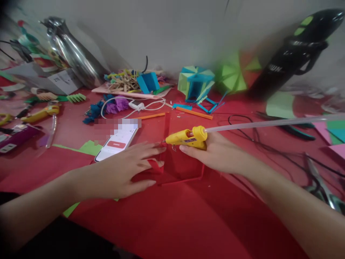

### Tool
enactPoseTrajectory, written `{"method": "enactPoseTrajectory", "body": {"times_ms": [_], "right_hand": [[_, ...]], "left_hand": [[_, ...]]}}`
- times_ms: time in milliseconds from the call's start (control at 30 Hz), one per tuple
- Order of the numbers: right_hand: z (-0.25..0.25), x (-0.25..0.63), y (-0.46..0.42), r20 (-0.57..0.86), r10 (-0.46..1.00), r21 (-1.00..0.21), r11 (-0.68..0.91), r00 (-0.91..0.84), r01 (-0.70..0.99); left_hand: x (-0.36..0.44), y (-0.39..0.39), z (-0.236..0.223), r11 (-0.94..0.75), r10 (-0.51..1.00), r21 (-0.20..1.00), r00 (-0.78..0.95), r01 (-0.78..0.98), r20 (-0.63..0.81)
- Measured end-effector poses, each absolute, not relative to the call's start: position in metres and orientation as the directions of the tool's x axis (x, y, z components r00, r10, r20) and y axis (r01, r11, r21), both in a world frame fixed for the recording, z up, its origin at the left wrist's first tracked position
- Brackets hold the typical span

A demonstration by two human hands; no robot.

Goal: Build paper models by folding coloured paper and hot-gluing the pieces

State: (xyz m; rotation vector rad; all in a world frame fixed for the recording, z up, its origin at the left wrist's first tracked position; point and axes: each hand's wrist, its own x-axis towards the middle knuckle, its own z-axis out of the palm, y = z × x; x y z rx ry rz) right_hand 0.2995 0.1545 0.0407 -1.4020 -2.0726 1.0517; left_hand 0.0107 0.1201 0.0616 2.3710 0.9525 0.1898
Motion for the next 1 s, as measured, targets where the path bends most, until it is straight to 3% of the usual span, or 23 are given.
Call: {"method": "enactPoseTrajectory", "body": {"times_ms": [767, 1000], "right_hand": [[0.033, 0.289, 0.158, -0.025, 0.899, -0.770, 0.262, -0.438, 0.581], [0.038, 0.288, 0.159, -0.035, 0.859, -0.779, 0.297, -0.511, 0.553]], "left_hand": [[0.014, 0.118, 0.057, -0.611, 0.674, 0.533, 0.737, 0.585, -0.036], [0.014, 0.117, 0.061, -0.713, 0.612, 0.360, 0.785, 0.601, -0.099]]}}
